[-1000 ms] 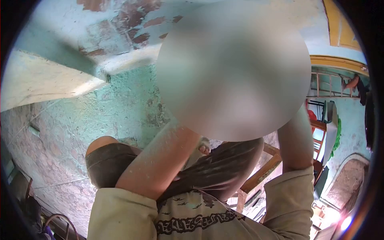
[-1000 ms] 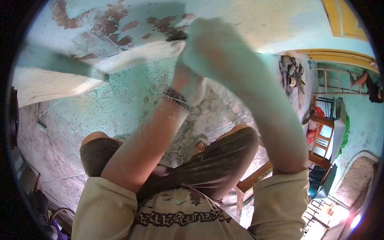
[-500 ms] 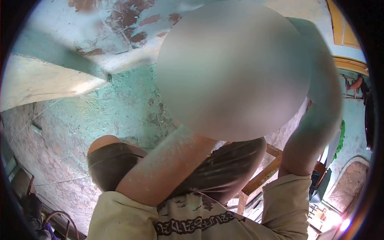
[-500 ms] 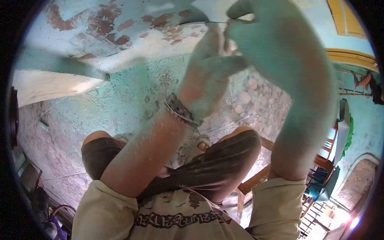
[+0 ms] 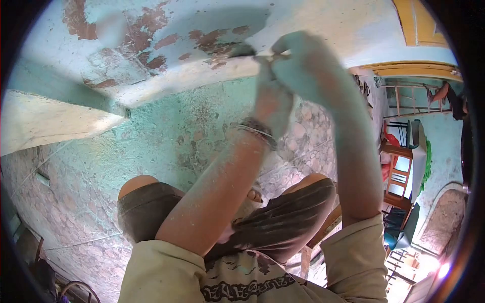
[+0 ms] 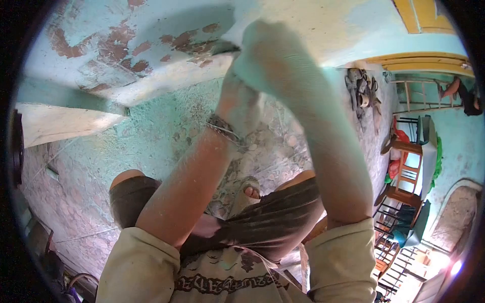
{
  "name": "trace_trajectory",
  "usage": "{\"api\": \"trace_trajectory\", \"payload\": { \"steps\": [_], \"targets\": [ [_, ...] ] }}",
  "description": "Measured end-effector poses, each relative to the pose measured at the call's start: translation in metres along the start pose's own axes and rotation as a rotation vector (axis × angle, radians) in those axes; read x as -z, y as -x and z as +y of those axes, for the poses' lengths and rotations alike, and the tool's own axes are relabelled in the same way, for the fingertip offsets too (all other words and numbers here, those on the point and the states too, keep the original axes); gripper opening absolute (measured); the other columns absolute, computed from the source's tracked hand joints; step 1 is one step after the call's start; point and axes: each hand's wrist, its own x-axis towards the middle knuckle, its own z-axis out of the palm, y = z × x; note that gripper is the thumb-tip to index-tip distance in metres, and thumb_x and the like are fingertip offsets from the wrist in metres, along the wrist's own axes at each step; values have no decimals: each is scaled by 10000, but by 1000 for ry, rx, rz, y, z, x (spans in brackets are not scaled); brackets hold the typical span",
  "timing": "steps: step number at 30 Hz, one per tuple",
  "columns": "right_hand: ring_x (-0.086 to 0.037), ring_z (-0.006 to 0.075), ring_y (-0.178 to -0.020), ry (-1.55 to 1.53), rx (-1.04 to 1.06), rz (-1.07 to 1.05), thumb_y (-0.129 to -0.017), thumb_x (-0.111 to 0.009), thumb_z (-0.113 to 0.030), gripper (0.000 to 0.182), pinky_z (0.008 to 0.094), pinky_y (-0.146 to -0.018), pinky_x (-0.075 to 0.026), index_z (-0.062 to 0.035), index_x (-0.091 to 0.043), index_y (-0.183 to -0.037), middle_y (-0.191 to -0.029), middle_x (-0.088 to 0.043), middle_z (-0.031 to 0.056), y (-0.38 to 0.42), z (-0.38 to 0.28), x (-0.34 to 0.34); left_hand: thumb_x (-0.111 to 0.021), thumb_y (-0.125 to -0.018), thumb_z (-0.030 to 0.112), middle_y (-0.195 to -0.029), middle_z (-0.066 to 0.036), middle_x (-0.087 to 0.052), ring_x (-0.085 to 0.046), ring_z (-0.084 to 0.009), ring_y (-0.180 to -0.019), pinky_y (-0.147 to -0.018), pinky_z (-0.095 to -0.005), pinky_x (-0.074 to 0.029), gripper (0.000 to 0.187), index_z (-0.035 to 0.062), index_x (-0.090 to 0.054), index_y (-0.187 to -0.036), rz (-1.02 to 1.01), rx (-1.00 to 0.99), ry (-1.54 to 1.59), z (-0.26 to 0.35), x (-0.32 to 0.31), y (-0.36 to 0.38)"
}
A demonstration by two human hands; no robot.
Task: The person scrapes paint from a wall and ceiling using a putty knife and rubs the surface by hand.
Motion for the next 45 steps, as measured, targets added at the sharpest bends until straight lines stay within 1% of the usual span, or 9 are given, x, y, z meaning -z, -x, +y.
{"api": "trace_trajectory", "payload": {
  "steps": [8, 11, 17, 21, 26, 29, 35, 38, 45],
  "targets": [
    [-663, 277, -822, -317, -59, -8, -765, -621, -181, 312, 343, -761, -521, 21, -671, -998, -879, -670, 186, 10, 24, 27, -553, -829, 58, -1177, -138, -512, -508, -257, -1103, -955, -382, -433, 520, 11, -363, -1310, -157, -536, -571, -44, 25, -23],
    [-665, 276, -853, -71, -21, -73, -795, -600, -188, 318, 349, -779, -520, 17, -665, -1029, -925, -676, 183, 0, 16, -24, -519, -833, 37, -1194, -141, -511, -508, -229, -1103, -937, -347, -440, 473, 36, -409, -1292, -10, -114, -204, -42, 32, -22],
    [-649, 179, -690, -737, -116, 29, -797, -621, -133, 322, 277, -644, -530, 53, -633, -1059, -853, -667, 193, 39, 18, 47, -471, -812, -24, -1221, -145, -492, -480, -232, -1152, -953, -344, -429, 530, -10, -306, -1315, -55, -305, -331, -6, -44, 26],
    [-651, 172, -663, -272, 76, -86, -734, -593, -126, 313, 295, -612, -516, 87, -649, -956, -742, -667, 170, -1, -9, -15, -499, -822, -57, -1262, -188, -456, -523, -201, -1068, -916, -295, -447, 679, -5, -142, -1397, 53, -37, 11, 0, 7, 8],
    [-657, 157, -771, -667, -153, -29, -751, -660, -123, 387, 272, -706, -521, 36, -621, -1102, -825, -672, 170, 29, 3, 53, -483, -806, -63, -1271, -159, -454, -540, -190, -1064, -866, -300, -477, 625, 24, -219, -1367, 110, -193, -457, 17, -16, 32],
    [-655, 161, -781, -102, 407, 315, -765, -654, -130, 348, 282, -704, -526, 9, -634, -1084, -876, -671, 151, 8, 3, -3, -531, -779, -90, -1313, -224, -404, -586, -189, -982, -739, -265, -544, 744, 19, -122, -1391, 36, -76, -249, 25, -6, 24],
    [-650, 181, -774, -726, -204, 0, -819, -652, -133, 279, 269, -678, -521, 18, -634, -1053, -902, -656, 124, 32, -25, 57, -472, -805, -114, -1233, -204, -446, -574, -193, -996, -761, -278, -527, 709, -5, -98, -1398, 88, -356, -570, 12, -8, 34],
    [-654, 197, -780, -246, 136, 100, -836, -620, -120, 270, 272, -681, -522, 24, -630, -1065, -836, -662, 140, 17, -36, 7, -443, -818, -126, -1193, -195, -467, -569, -195, -1003, -772, -285, -519, 692, -16, -87, -1401, 42, -250, -390, 17, 11, 28],
    [-667, 221, -735, -618, -56, 57, -828, -610, -183, 291, 311, -671, -523, 44, -659, -1004, -834, -676, 192, 33, -41, 23, -413, -805, -153, -1123, -117, -500, -560, -150, -924, -719, -270, -503, 633, -17, -177, -1377, 166, -403, -663, 11, 6, 41]
  ]
}}
